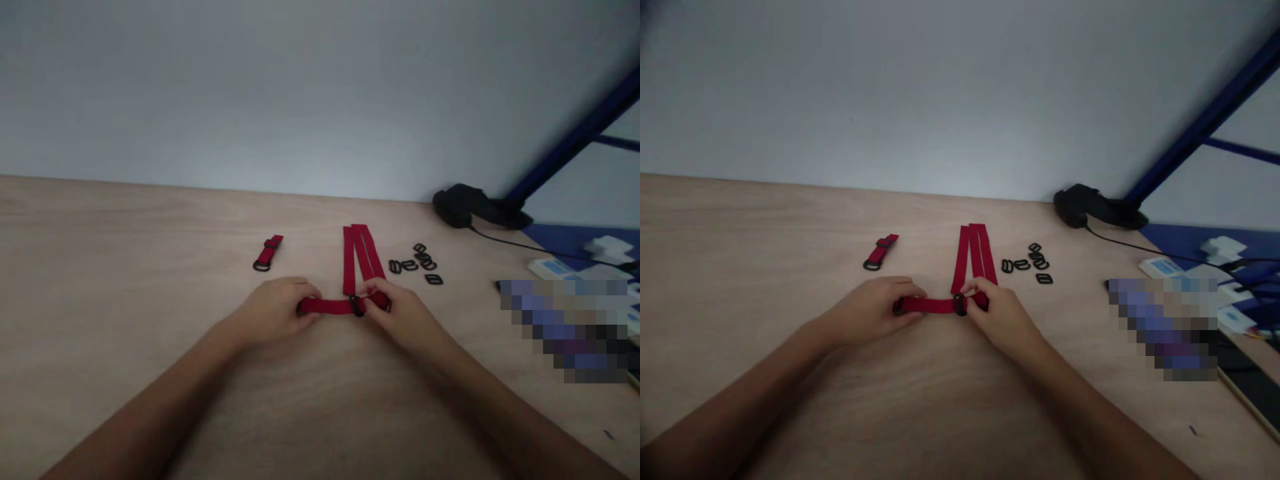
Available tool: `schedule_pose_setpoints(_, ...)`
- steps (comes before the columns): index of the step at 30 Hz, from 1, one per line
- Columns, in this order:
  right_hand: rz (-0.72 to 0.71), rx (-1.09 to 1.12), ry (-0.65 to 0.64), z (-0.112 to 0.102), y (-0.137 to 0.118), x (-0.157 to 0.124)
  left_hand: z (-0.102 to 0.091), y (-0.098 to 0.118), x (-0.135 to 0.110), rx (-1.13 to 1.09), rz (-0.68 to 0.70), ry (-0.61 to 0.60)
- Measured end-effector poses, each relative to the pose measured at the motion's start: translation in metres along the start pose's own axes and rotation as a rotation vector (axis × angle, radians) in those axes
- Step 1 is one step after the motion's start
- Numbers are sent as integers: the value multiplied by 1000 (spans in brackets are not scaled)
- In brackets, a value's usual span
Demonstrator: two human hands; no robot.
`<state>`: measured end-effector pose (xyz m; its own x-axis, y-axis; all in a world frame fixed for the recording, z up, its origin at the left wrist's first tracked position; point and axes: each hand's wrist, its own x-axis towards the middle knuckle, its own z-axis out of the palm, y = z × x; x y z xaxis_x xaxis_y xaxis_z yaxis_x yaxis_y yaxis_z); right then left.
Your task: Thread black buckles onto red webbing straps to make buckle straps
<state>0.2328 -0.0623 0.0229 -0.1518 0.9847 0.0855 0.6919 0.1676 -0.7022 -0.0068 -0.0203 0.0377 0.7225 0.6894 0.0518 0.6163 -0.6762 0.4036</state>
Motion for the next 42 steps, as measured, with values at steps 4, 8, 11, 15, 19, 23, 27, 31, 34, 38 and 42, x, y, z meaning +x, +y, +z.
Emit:
schedule_pose_setpoints(4,-66,-259,15,2,-4,-5,2,-3,1,77,18,-9)
schedule_pose_setpoints(8,-170,-366,91,7,-7,-7,6,-2,1,40,81,25)
schedule_pose_setpoints(11,-194,-417,104,11,-8,-6,9,2,1,-13,140,-14)
schedule_pose_setpoints(15,-80,-460,151,11,-8,-5,6,2,1,-17,161,-69)
schedule_pose_setpoints(19,73,-472,140,7,-10,-3,0,-3,-2,-47,132,-103)
schedule_pose_setpoints(23,116,-411,105,5,-10,0,-2,-4,-2,-76,108,-68)
schedule_pose_setpoints(27,-14,-263,109,11,-10,-2,7,6,3,-147,40,97)
schedule_pose_setpoints(31,-102,-177,130,17,-15,-7,18,19,10,-281,-57,74)
schedule_pose_setpoints(34,-126,-205,128,20,-19,-8,21,25,12,-417,-105,42)
schedule_pose_setpoints(38,-87,-233,94,19,-19,-7,18,27,9,-498,-78,32)
schedule_pose_setpoints(42,37,-233,166,11,-13,-3,11,22,7,-646,-150,-5)
